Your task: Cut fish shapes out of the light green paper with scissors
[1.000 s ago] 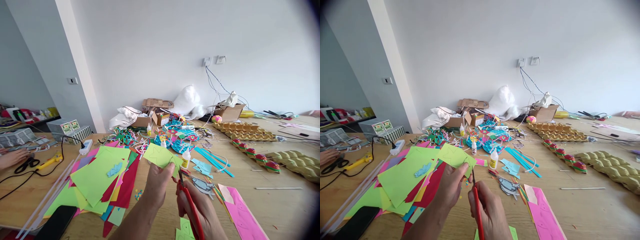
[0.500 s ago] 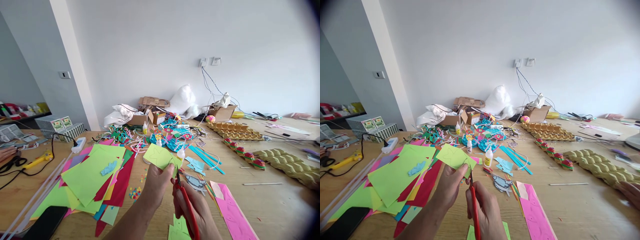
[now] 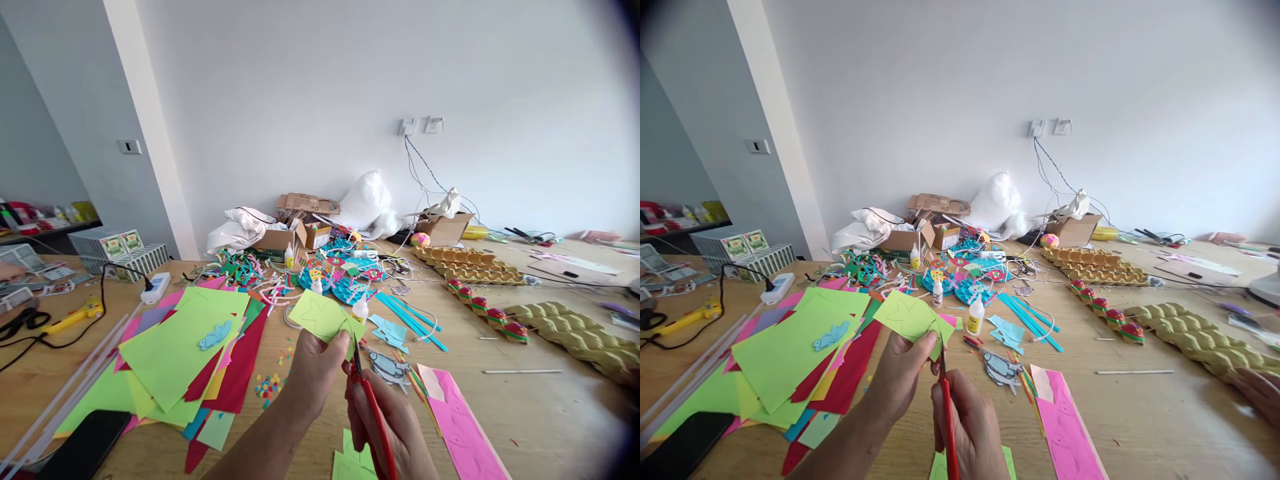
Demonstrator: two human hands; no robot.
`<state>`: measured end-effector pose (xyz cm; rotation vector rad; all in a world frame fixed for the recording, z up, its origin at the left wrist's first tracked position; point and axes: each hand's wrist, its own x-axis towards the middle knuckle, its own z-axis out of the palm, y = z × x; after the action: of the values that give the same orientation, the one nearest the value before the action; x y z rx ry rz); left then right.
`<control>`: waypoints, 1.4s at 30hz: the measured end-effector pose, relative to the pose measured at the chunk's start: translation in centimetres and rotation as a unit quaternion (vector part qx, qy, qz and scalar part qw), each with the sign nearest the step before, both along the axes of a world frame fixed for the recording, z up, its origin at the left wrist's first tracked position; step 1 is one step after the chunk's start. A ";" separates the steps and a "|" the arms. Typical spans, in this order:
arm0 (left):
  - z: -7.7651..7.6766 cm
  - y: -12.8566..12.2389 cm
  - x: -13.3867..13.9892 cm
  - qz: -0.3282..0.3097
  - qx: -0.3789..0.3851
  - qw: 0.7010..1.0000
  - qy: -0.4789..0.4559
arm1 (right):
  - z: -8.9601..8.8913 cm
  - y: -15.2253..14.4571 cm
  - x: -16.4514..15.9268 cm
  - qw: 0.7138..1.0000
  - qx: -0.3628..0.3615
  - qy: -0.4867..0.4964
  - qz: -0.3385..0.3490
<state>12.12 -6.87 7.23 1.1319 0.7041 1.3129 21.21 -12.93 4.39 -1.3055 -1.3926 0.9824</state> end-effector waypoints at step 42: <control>0.2 -0.5 -0.1 -0.054 0.017 0.998 0.038 | -1.1 -0.6 0.6 0.999 -0.020 0.027 0.008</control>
<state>12.04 -7.39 7.39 1.2360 0.6682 1.1999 21.77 -13.54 3.29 -1.2899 -1.3500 1.0526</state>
